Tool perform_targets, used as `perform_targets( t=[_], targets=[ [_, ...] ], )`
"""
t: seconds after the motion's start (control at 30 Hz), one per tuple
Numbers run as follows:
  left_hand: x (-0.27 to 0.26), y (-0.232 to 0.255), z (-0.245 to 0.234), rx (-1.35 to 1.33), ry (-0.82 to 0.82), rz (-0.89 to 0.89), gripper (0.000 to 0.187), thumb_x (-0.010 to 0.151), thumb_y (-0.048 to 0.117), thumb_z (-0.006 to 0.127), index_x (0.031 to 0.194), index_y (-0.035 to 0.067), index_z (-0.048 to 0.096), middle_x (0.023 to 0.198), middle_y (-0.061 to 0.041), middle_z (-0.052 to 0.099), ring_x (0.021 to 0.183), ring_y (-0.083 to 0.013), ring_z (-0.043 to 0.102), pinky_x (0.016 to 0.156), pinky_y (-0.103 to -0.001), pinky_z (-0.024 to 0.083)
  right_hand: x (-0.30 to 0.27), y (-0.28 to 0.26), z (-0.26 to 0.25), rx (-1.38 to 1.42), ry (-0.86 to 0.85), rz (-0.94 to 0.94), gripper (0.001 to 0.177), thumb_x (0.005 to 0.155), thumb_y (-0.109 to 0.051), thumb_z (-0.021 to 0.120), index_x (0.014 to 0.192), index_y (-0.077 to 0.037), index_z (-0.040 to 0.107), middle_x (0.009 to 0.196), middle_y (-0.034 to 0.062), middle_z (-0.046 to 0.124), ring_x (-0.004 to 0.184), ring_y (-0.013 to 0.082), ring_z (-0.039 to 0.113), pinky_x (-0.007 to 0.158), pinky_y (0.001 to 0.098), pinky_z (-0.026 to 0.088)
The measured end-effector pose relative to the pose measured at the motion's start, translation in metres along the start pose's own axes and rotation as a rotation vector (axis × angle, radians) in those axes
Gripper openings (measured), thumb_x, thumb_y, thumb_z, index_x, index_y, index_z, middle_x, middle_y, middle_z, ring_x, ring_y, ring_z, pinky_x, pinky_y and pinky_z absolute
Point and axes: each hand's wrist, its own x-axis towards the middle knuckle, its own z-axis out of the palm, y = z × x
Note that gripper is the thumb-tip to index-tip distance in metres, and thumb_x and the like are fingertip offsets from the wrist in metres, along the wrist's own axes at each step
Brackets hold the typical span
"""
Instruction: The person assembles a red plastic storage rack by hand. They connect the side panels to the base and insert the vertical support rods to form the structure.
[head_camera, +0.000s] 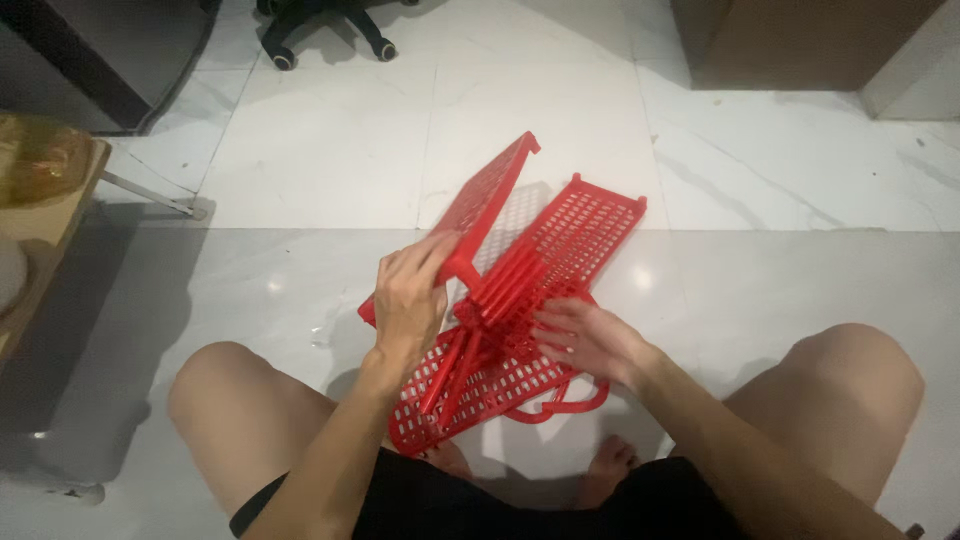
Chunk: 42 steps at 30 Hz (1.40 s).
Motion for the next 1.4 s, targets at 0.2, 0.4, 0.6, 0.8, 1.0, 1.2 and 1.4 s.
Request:
perform_targets(
  t=[0.2,0.4,0.6,0.8,1.0,1.2,1.4],
  targets=[
    [-0.026,-0.006,0.021,0.127,-0.177,0.002,0.053,0.081,-0.004,0.063,0.131,0.014,0.068,0.133,-0.002,0.068,0.123,-0.0244,0.063,0.101,-0.049,0.047,-0.012,-0.021,0.026,-0.026,-0.156,-0.109,0.075,0.100,-0.056,0.029,0.159,-0.011,0.021,0.162,0.0181,0.035,0.144,0.0322,0.043,0.117,0.0472,0.040],
    [-0.046,-0.022,0.048,0.182,-0.270,0.106,0.047,0.088,0.001,0.064,0.133,0.015,0.066,0.135,-0.001,0.066,0.123,-0.0234,0.062,0.103,-0.051,0.046,-0.012,-0.020,0.048,-0.148,-0.183,-0.076,0.076,0.098,-0.054,0.036,0.161,-0.016,0.016,0.163,0.0190,0.024,0.145,0.0346,0.044,0.118,0.0480,0.042],
    [-0.064,-0.054,0.073,0.344,-0.508,0.054,0.059,0.083,0.000,0.066,0.140,0.015,0.061,0.143,-0.007,0.061,0.129,-0.0284,0.059,0.110,-0.050,0.045,0.008,-0.003,0.048,-0.122,-0.195,-0.035,0.075,0.100,-0.051,0.038,0.160,-0.013,0.015,0.165,0.0178,0.027,0.146,0.0330,0.042,0.120,0.0454,0.038],
    [-0.069,-0.076,0.077,0.507,-0.954,-0.154,0.085,0.079,0.010,0.078,0.154,0.021,0.040,0.151,-0.007,0.049,0.137,-0.0312,0.047,0.111,-0.049,0.048,0.034,0.012,0.024,-0.101,-0.077,0.054,0.071,0.101,-0.047,0.035,0.158,-0.007,0.025,0.158,0.0189,0.040,0.143,0.0334,0.045,0.117,0.0470,0.041],
    [-0.075,-0.090,0.093,0.810,-1.009,-0.204,0.087,0.084,0.015,0.077,0.153,0.019,0.024,0.142,-0.012,0.053,0.122,-0.0288,0.057,0.085,-0.040,0.060,0.053,0.026,-0.016,-0.008,0.002,0.114,0.063,0.102,-0.039,0.043,0.155,-0.006,0.032,0.155,0.0168,0.046,0.138,0.0317,0.050,0.111,0.0423,0.044],
    [-0.073,-0.097,0.091,0.742,-1.392,-0.419,0.104,0.095,0.022,0.071,0.167,0.002,-0.002,0.097,-0.014,0.068,0.073,-0.0139,0.070,0.056,-0.025,0.059,0.061,0.037,-0.042,0.051,0.045,0.134,0.061,0.100,-0.034,0.053,0.152,-0.003,0.041,0.148,0.0142,0.053,0.125,0.0256,0.057,0.101,0.0389,0.050],
    [-0.084,-0.093,0.099,0.559,-1.298,-0.721,0.094,0.104,0.041,0.053,0.167,0.001,-0.004,0.089,-0.015,0.071,0.062,-0.0177,0.062,0.060,-0.033,0.056,0.074,0.030,-0.048,0.129,0.066,0.116,0.045,0.096,-0.031,0.058,0.135,-0.011,0.051,0.134,0.0080,0.061,0.117,0.0248,0.062,0.093,0.0362,0.053]
  ],
)
